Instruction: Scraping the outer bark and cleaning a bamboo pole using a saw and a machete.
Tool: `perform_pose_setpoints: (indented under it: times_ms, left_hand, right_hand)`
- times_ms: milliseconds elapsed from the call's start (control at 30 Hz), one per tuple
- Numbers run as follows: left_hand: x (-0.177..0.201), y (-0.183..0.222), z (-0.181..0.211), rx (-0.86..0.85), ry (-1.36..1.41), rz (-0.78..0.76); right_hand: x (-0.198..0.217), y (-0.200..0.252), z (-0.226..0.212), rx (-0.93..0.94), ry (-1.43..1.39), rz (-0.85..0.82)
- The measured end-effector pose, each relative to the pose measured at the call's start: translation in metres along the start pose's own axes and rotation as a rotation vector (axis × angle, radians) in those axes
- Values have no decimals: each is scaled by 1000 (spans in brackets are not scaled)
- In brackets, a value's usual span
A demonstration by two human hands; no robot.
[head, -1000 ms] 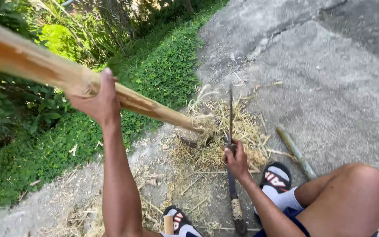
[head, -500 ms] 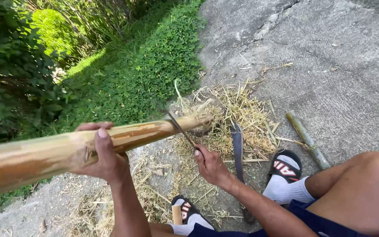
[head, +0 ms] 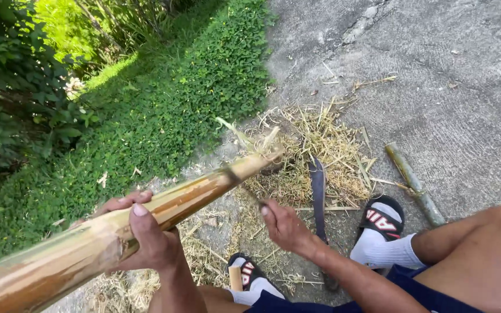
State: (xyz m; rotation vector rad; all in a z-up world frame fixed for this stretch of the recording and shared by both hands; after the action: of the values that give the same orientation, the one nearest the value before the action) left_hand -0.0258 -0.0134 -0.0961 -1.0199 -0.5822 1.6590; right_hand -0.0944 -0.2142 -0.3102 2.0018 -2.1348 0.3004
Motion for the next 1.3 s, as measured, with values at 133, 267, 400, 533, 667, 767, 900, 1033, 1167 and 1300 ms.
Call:
perform_pose_setpoints:
  times_ms: [133,267,400,533,667,767,900,1033,1167,1300]
  left_hand:
    - [-2,7,-1,35,-22,-42]
    - [-8,7,12,130,39,51]
    - [4,10,5,53,40,25]
    - [-1,10,20,85,49,6]
    - [-3,6,15,132,89,120]
    - [-1,7,9,59,45,43]
    - [0,3,12,101,-26,144]
    - [1,12,15,104,-1,176]
    - [2,17,13,52,-1,58]
    - [5,16,10,8,20,60]
  right_hand:
    - [8,-2,21,-29,89,26]
    - [1,17,7,98,3,6]
    - [-2,17,2,47,5,-18]
    - [-12,17,13,-40,7,-69]
    - [-21,21,21,-13,-33,-54]
    - [-24,18,37,33,-24,-32]
    - [4,17,-21,80,40,18]
    - [1,3,14,-91,19,-32]
    - [8,12,8,-49,60,68]
    - [-9,9,36,27,-5,10]
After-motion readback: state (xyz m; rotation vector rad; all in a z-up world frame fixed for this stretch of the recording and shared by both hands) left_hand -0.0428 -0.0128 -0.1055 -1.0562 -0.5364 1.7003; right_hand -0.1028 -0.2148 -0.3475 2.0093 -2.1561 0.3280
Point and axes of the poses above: each hand's wrist, its own y-axis away from the middle knuckle, its own x-axis out of the back of the hand, z = x × y, the point moved 4 cm from there along -y, towards the middle knuckle, and after that the axes turned 1 degree about -y, right-handed, at the moved point
